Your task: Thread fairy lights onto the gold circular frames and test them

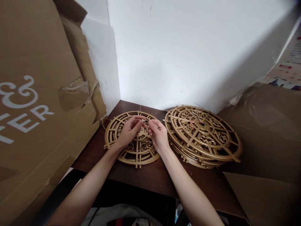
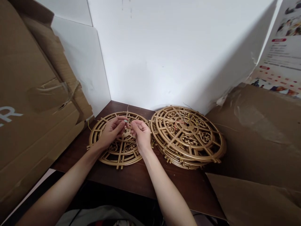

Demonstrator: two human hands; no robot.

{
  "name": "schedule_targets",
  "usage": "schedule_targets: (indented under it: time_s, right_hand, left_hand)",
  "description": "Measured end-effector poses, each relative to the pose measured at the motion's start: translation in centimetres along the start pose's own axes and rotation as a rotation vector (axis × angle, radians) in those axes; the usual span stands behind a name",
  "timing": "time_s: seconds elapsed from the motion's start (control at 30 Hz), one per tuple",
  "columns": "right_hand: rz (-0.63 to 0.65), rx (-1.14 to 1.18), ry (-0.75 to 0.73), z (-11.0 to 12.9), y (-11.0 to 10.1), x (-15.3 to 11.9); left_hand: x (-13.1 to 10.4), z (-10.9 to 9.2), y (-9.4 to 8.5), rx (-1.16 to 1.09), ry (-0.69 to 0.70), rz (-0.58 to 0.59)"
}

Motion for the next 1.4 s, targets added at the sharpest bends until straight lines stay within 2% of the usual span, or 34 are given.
schedule_targets:
  time_s: [0.2, 0.4, 0.87, 1.2, 1.4]
  right_hand:
    - [0.017, -0.046, -0.006, 0.1, 0.2, -0.1]
    - [-0.011, -0.030, 0.047, 0.2, 0.1, -0.4]
    - [-0.045, -0.053, 0.031, 0.3, 0.5, -0.7]
    - [-0.036, -0.076, -0.031, 1.0, 0.6, -0.9]
    - [-0.017, -0.053, -0.006, 0.7, 0.8, -1.0]
  left_hand:
    - [-0.2, -0.1, 0.1, 0.126, 0.028, 0.026]
    - [-0.2, -0.1, 0.0, 0.122, 0.034, 0.031]
    - [-0.2, -0.5, -0.2, 0.247, 0.053, 0.015]
    - [-0.2, -0.4, -0.1, 0.245, 0.054, 0.036]
    - [-0.3, -0.5, -0.2, 0.246, 0.091, 0.024]
Point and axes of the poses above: each hand's wrist, its own x-axis towards the middle knuckle, its own y-axis out of the palm, z = x × y, the point moved 5 cm from there along x, towards the middle knuckle, and after that the axes turned 6 degrees about y, right-handed, at the moved point
